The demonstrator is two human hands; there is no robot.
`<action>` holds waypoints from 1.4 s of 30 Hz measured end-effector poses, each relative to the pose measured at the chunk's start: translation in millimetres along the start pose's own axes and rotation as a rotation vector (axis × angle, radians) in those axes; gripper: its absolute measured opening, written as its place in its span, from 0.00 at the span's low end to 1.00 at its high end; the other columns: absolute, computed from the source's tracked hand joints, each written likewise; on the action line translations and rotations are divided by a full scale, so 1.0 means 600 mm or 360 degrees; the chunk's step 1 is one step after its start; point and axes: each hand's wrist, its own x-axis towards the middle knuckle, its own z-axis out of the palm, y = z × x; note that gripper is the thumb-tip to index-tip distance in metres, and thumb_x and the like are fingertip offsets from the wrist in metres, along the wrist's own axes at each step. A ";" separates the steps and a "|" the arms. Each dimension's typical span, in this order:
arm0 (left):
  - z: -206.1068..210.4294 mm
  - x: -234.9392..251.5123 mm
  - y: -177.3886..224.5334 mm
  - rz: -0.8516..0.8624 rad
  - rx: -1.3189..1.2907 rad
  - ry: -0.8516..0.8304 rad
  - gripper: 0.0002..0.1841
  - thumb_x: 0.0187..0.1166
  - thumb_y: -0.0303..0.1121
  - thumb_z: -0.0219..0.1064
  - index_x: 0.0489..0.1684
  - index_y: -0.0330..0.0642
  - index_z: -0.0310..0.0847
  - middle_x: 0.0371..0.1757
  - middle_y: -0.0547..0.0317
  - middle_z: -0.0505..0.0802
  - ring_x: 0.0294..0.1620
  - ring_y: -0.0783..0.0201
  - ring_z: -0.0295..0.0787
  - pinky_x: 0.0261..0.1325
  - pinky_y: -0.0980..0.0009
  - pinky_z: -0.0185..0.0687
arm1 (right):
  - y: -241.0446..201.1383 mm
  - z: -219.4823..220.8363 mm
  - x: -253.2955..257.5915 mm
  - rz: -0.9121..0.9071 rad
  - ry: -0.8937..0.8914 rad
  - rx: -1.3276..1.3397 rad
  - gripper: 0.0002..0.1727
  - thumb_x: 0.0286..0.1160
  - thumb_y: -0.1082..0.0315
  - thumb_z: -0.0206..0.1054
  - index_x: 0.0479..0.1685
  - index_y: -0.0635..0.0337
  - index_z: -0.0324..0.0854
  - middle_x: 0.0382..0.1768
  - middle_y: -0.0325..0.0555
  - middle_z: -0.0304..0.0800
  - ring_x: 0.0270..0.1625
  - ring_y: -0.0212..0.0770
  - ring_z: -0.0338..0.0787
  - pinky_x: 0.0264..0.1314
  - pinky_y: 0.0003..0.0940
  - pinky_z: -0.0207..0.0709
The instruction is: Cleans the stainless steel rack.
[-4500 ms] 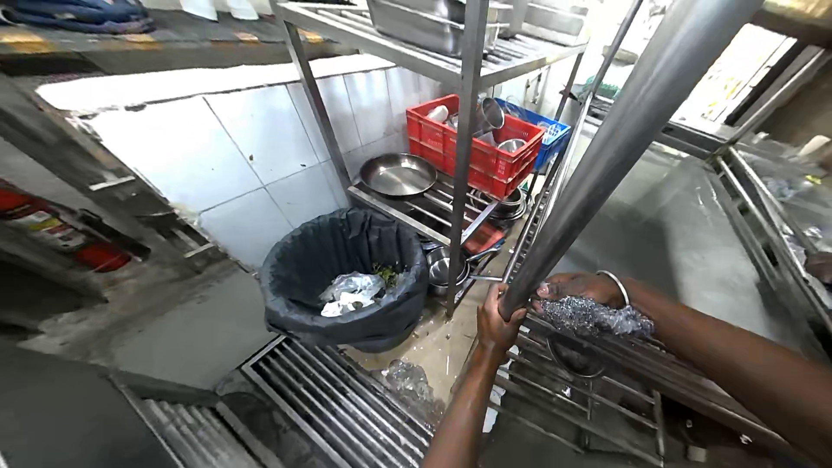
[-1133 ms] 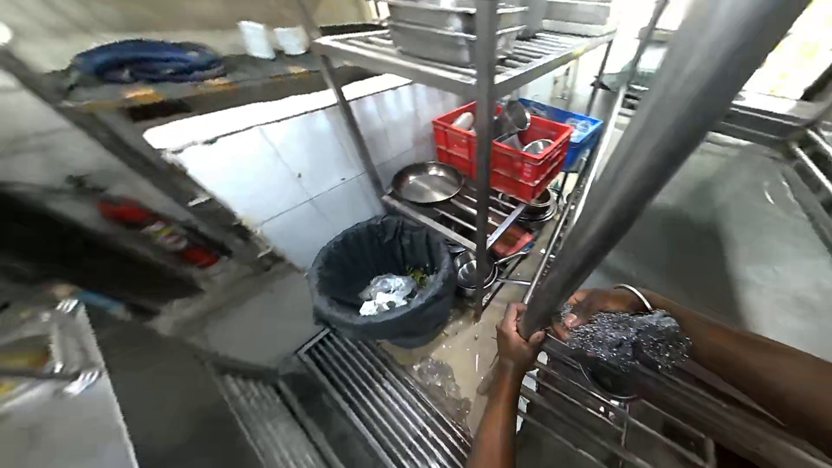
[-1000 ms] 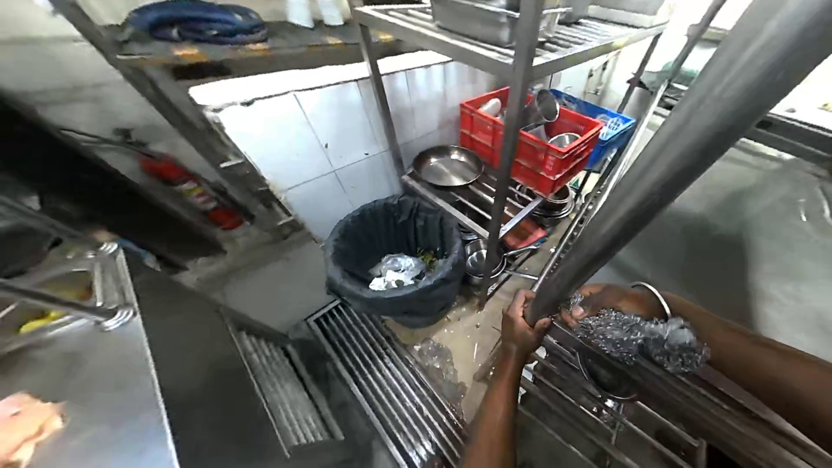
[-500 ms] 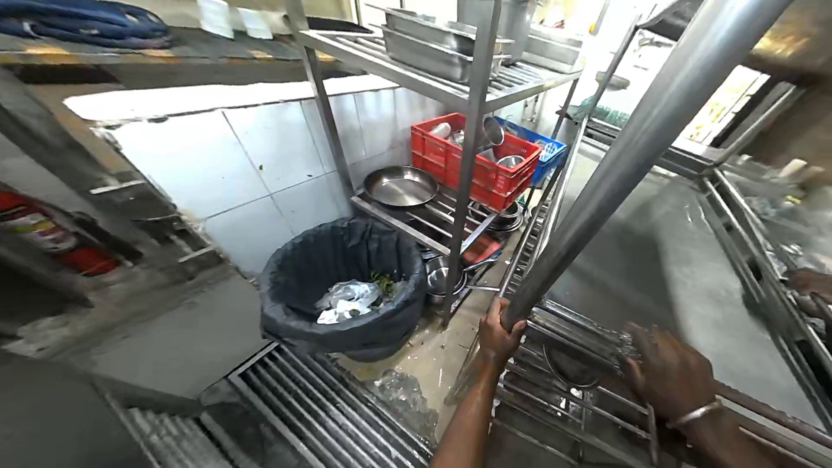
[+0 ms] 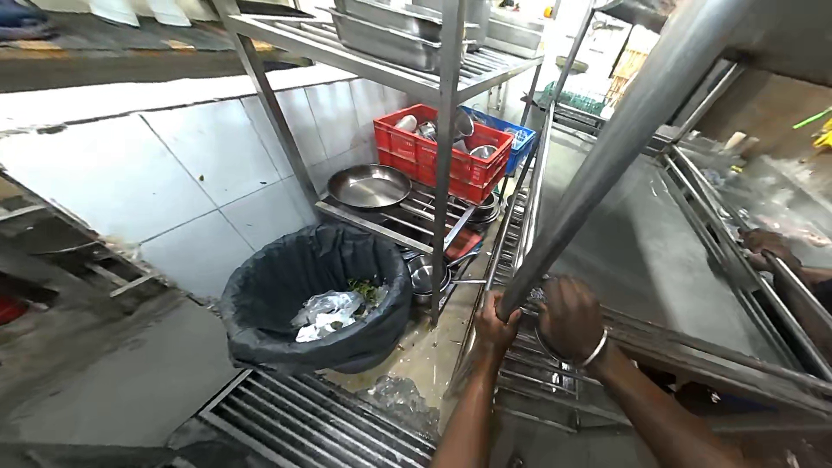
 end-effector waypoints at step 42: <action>0.012 -0.006 -0.016 0.0057 0.0085 0.0063 0.45 0.73 0.74 0.50 0.57 0.32 0.79 0.27 0.54 0.88 0.24 0.61 0.85 0.32 0.53 0.87 | 0.082 -0.054 0.105 0.0311 -0.1573 0.1043 0.18 0.78 0.56 0.72 0.48 0.66 0.88 0.42 0.56 0.90 0.47 0.52 0.89 0.54 0.56 0.79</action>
